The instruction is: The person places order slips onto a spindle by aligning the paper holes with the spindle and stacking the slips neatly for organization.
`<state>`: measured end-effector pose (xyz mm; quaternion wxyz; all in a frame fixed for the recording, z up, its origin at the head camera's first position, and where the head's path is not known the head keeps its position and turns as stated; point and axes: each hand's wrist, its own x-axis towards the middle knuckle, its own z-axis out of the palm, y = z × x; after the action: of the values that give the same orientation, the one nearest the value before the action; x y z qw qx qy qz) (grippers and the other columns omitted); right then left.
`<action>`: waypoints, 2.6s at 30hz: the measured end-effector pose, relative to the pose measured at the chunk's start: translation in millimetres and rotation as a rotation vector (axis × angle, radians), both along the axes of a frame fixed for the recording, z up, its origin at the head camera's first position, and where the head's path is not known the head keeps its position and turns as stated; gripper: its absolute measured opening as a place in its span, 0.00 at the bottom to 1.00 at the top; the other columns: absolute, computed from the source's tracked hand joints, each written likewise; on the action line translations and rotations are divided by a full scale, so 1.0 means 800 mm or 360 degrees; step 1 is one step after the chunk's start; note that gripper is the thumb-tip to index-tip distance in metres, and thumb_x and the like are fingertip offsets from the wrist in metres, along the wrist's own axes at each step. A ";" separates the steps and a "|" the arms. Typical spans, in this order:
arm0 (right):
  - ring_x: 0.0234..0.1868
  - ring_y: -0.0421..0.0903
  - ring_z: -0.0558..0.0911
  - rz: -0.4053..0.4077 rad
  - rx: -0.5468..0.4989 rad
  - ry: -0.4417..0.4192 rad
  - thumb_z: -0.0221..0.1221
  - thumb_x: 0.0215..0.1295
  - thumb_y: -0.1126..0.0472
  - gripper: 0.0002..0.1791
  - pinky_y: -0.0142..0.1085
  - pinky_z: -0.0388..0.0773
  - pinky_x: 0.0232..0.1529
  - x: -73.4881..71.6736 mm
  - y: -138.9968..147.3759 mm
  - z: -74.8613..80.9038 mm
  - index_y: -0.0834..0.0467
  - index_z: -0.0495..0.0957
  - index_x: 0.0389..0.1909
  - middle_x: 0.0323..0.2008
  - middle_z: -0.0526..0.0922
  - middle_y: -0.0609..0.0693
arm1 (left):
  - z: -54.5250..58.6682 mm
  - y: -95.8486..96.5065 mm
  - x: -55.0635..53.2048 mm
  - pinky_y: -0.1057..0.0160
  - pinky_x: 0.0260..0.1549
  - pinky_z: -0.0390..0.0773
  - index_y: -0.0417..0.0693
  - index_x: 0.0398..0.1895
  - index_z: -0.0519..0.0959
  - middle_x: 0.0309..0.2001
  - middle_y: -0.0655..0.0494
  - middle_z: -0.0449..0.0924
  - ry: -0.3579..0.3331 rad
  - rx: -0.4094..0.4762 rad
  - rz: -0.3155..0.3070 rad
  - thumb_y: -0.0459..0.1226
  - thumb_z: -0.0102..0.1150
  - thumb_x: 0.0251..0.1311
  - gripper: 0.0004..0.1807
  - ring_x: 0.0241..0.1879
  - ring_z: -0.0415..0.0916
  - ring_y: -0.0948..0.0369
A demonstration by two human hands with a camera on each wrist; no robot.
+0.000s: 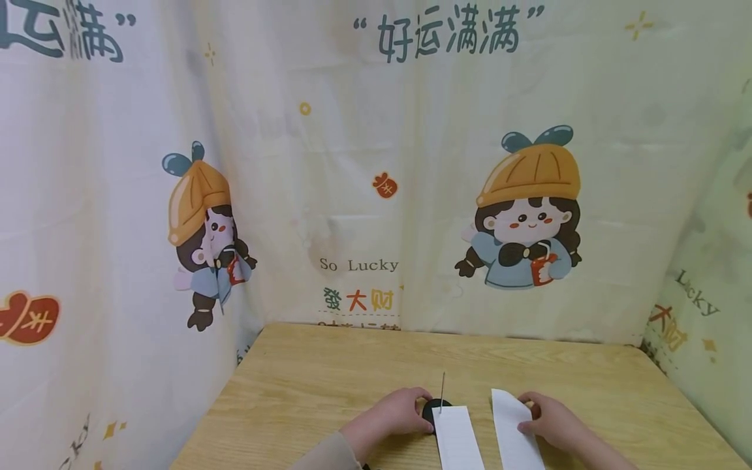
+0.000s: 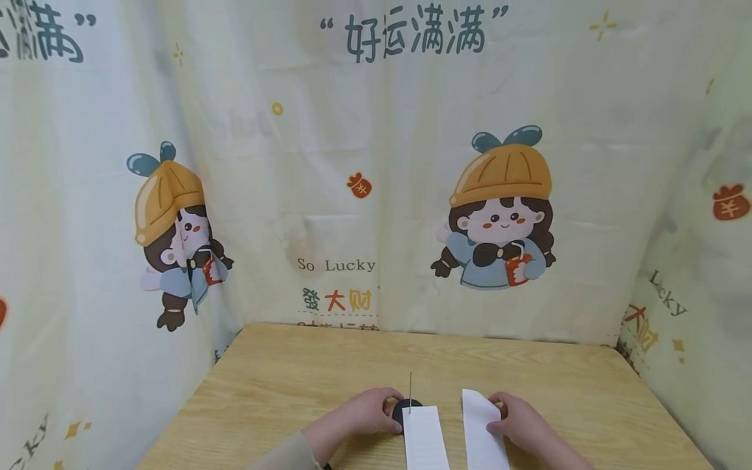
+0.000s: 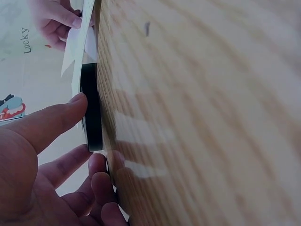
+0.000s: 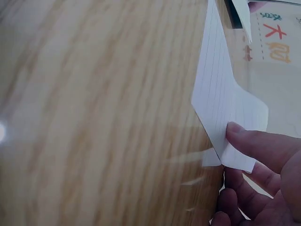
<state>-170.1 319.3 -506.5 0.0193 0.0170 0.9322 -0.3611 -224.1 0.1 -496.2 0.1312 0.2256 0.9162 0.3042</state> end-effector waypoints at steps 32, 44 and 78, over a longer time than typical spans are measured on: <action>0.28 0.46 0.75 -0.0067 -0.0205 0.0054 0.59 0.64 0.72 0.28 0.35 0.74 0.27 0.003 0.006 0.005 0.69 0.66 0.65 0.31 0.75 0.51 | -0.002 0.001 -0.001 0.62 0.27 0.64 0.54 0.53 0.80 0.22 0.61 0.70 -0.0011 -0.0017 -0.0011 0.44 0.77 0.48 0.26 0.22 0.65 0.63; 0.24 0.45 0.74 -0.0020 -0.0298 0.0131 0.58 0.65 0.72 0.28 0.35 0.74 0.26 0.005 0.007 0.010 0.66 0.65 0.66 0.32 0.75 0.52 | -0.002 0.001 -0.002 0.62 0.27 0.64 0.54 0.52 0.80 0.23 0.61 0.71 -0.0024 -0.0009 0.0007 0.44 0.77 0.48 0.26 0.23 0.66 0.62; 0.24 0.46 0.74 0.0121 -0.0474 0.0149 0.57 0.69 0.69 0.29 0.35 0.72 0.20 0.007 0.006 0.038 0.66 0.62 0.69 0.34 0.74 0.55 | -0.005 0.005 -0.004 0.62 0.27 0.64 0.55 0.52 0.81 0.23 0.60 0.71 -0.0024 -0.0004 0.0006 0.44 0.77 0.48 0.26 0.23 0.66 0.62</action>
<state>-164.6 324.3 -475.8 -0.0081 -0.0383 0.8682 -0.4947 -226.9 3.9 -499.8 0.1378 0.2215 0.9159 0.3051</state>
